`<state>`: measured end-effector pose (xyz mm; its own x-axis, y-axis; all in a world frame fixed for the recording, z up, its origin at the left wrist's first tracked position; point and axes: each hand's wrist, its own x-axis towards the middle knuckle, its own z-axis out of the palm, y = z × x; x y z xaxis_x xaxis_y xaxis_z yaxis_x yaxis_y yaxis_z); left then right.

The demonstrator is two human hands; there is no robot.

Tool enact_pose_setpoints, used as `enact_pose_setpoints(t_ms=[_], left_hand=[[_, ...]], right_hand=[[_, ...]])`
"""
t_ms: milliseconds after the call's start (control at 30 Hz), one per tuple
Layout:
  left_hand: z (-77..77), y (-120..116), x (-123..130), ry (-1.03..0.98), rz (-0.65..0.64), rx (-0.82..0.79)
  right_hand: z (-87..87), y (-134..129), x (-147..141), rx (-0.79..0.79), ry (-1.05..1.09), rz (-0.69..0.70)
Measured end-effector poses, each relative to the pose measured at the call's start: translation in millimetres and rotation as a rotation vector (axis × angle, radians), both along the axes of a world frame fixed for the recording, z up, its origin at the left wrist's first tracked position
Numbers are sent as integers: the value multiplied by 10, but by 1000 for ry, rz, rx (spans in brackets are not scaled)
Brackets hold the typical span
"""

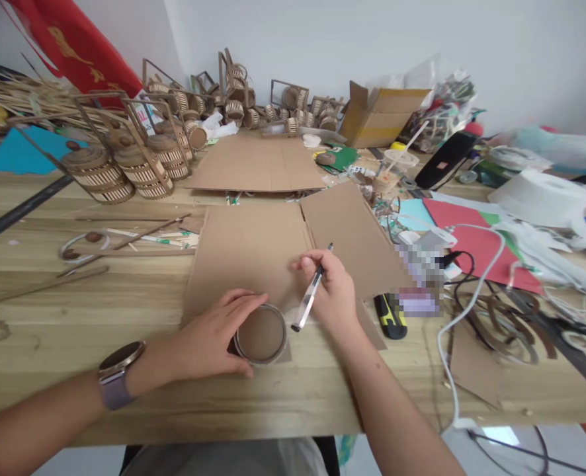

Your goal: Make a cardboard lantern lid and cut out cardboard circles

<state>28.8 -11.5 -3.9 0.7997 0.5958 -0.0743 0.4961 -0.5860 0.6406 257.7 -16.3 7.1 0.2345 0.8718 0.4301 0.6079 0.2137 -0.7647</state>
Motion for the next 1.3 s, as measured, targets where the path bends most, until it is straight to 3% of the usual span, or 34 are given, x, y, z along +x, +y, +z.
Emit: enact_pose_setpoints(t_ms=[267,633,767,1000,1300], left_hand=[[16,44,-93,-77,50,-104],[-76,18,-123,12,-13,49],[-87,62,-138,35,10,44],[-87,75,-160,-33,-6,28],[-110,62,-164,-113,38,3]], right_hand=[[142,-1,207,232,-44,-206],[177,-40,178,129,-74,-92],[174,-59,171,10,-132,68],[171,-73,198,-223,-189,593],[195,-54,154,-416,-188,737]])
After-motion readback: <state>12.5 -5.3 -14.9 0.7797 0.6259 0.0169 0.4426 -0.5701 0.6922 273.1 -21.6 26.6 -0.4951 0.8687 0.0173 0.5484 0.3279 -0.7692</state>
